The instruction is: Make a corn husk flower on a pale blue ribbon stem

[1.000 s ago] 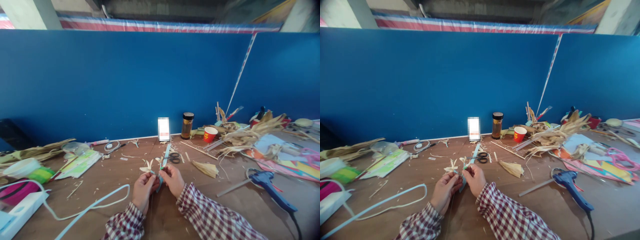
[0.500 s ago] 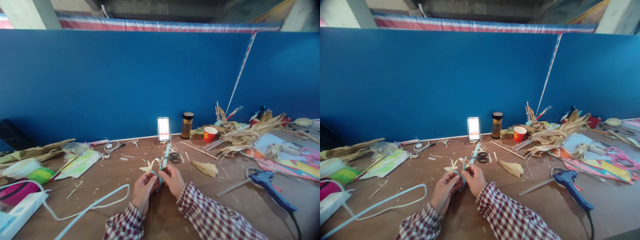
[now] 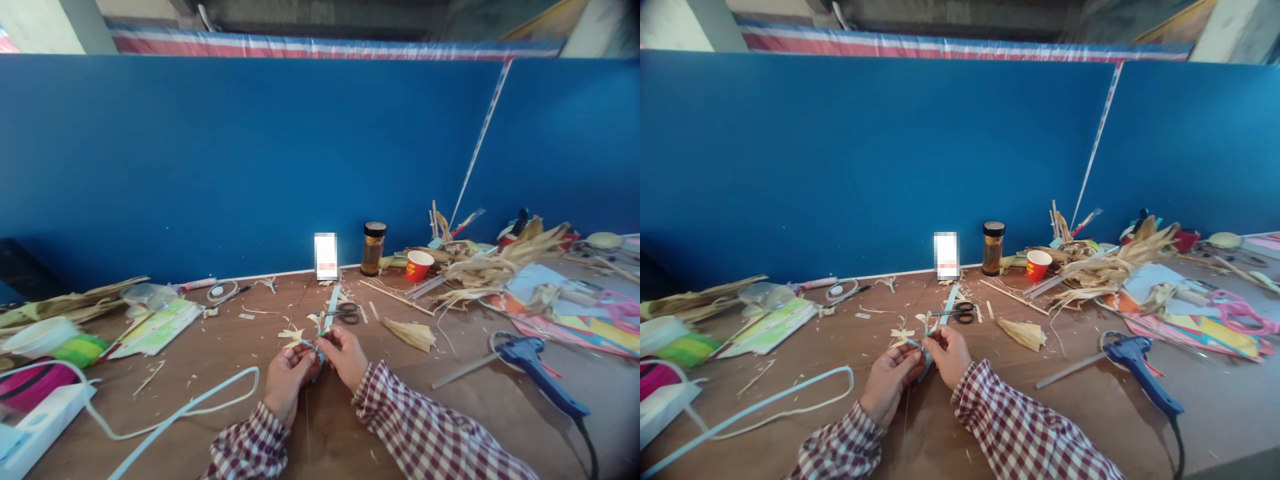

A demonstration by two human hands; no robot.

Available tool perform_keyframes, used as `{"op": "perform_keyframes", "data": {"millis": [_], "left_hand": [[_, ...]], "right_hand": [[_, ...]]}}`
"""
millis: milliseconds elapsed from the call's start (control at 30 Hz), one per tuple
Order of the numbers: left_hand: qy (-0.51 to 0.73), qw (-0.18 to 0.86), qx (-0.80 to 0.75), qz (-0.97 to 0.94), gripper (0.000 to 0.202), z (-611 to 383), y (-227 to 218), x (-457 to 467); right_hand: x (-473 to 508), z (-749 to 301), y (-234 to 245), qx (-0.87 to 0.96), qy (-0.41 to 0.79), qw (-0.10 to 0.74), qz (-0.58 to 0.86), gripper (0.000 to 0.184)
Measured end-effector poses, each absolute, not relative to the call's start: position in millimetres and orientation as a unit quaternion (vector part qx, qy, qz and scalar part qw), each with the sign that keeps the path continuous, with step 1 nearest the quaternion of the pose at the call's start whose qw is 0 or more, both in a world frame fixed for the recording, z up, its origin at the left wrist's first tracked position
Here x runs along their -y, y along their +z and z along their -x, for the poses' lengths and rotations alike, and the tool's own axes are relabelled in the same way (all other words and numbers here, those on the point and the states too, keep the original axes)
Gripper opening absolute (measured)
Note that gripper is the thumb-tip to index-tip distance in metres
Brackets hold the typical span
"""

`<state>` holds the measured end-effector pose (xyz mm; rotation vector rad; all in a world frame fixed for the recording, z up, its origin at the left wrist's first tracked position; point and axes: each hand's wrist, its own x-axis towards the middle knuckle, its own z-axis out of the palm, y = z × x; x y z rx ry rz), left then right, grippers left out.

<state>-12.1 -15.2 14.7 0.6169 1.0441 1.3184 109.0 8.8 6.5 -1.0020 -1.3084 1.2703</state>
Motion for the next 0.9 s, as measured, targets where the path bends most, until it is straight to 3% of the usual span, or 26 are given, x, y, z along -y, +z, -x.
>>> {"op": "perform_keyframes", "data": {"millis": [900], "left_hand": [[0.578,0.614,-0.465,-0.269,0.037,11.7,17.4,16.8]], "right_hand": [[-9.6,-109.7,3.8,0.552,0.527,0.5,0.409,0.026]]}}
